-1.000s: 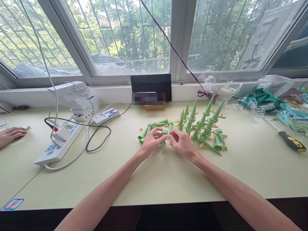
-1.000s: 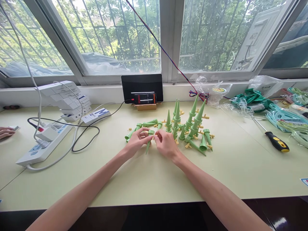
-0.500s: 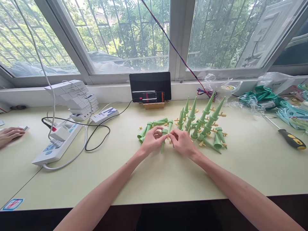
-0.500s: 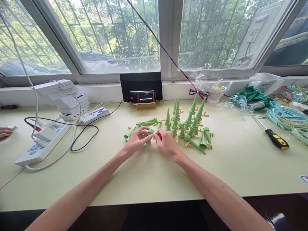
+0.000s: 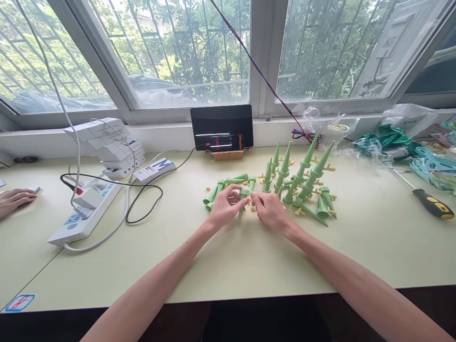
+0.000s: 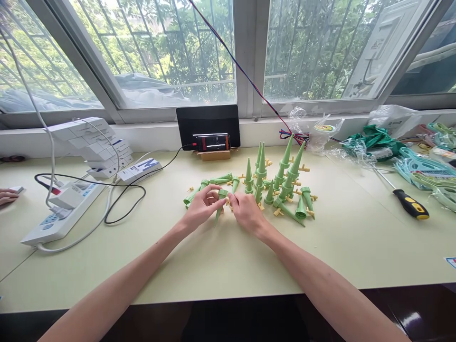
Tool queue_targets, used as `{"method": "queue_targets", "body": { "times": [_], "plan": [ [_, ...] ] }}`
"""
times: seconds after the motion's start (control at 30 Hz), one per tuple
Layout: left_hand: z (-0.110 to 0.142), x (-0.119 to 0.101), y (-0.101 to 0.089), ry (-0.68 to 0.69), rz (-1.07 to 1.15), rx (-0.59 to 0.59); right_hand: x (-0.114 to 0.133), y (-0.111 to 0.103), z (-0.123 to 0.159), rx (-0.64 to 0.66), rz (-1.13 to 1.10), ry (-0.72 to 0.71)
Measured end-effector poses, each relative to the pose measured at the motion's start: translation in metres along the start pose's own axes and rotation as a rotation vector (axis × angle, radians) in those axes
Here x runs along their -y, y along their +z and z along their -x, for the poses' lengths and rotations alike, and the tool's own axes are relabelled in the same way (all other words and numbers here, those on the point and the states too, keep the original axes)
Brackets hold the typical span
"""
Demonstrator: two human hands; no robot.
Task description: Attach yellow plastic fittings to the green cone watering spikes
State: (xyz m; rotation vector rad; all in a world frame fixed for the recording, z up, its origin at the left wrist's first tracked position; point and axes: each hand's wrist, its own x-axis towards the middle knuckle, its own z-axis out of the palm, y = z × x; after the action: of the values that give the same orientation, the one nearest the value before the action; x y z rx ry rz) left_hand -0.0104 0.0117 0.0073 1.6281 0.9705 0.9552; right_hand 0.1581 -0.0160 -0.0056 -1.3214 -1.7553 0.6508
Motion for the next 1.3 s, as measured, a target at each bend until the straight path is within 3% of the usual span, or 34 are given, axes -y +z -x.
{"method": "queue_targets", "body": {
  "times": [0.13, 0.63, 1.3],
  "plan": [
    [-0.0002, 0.0019, 0.0008, 0.029, -0.008, -0.001, 0.0010, 0.0001, -0.0004, -0.008, -0.007, 0.021],
    [-0.0020, 0.0043, -0.0023, -0.074, 0.124, -0.050, -0.0020, 0.0026, 0.0009, -0.039, -0.144, -0.057],
    [-0.0028, 0.0067, -0.0004, -0.006, 0.062, -0.021, -0.0012, -0.0010, -0.0012, -0.030, 0.012, -0.046]
  ]
}}
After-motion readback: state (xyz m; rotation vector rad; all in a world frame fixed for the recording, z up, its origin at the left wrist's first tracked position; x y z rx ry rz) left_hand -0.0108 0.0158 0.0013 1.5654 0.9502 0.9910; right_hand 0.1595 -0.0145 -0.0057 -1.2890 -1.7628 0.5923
